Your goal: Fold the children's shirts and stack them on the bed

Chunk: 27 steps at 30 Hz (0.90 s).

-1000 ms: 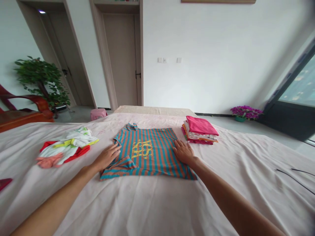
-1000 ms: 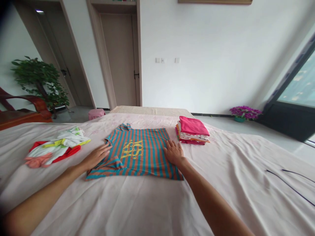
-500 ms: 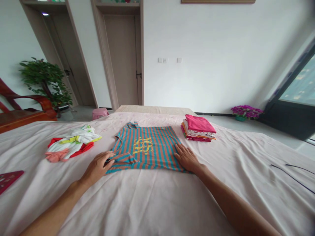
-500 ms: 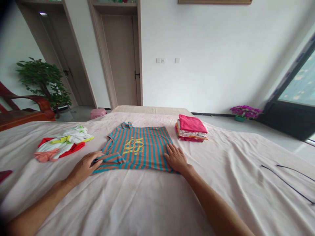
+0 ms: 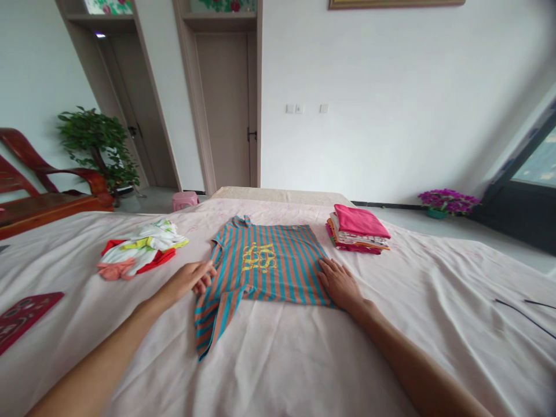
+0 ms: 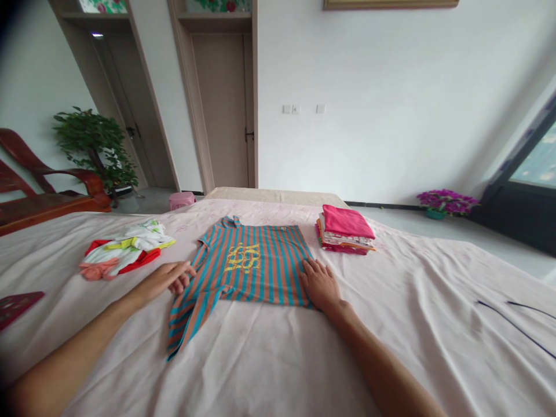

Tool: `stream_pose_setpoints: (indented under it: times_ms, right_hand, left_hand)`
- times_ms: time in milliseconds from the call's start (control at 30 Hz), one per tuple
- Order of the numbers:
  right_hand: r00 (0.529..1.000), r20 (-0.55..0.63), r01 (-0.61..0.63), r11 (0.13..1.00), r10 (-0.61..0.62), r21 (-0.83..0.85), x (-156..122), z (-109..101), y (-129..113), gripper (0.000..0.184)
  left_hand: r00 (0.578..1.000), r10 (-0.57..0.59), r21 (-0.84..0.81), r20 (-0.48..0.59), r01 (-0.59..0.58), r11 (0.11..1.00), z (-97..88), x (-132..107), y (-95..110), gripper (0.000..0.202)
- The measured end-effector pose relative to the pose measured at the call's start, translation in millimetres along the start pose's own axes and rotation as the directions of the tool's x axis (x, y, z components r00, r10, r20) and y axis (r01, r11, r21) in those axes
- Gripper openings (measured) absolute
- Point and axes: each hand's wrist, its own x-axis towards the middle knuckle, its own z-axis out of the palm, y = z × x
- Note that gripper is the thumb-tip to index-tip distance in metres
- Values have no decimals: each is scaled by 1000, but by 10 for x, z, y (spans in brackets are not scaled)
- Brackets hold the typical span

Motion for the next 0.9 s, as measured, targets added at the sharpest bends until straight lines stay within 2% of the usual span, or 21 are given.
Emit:
stream_pose_setpoints:
  times_ms: [33, 100, 200, 300, 400, 567, 767, 900]
  right_hand:
    - [1000, -5, -2, 1000, 2, -1, 3, 5, 2, 51]
    - [1000, -13, -3, 1000, 3, 0, 9, 13, 7, 51]
    - [1000, -24, 4, 1000, -4, 8, 13, 20, 17, 50]
    - [999, -38, 8, 1000, -8, 17, 11, 26, 30, 49]
    - [999, -49, 12, 1000, -10, 26, 8, 27, 39, 49]
    - [998, -55, 18, 999, -16, 27, 5, 19, 35, 49]
    - [997, -72, 27, 999, -25, 21, -2, 19, 30, 49]
    - [997, -70, 31, 999, -30, 18, -8, 8, 28, 49]
  left_hand:
    - [987, -43, 121, -157, 62, 991, -45, 140, -50, 56]
    - [948, -109, 237, -299, 184, 954, -118, 426, -135, 43]
    - [917, -182, 316, -354, 301, 900, -137, 773, -187, 33]
    - [891, -220, 371, -397, 374, 850, -48, 968, -167, 36]
    - [876, -215, 411, -432, 403, 817, 69, 1041, -125, 42]
    - [875, -184, 452, -448, 400, 798, 180, 1046, -61, 38]
    - [839, -195, 450, -507, 451, 771, 156, 1018, -109, 41]
    - [857, -167, 507, -487, 434, 745, 129, 964, -181, 36]
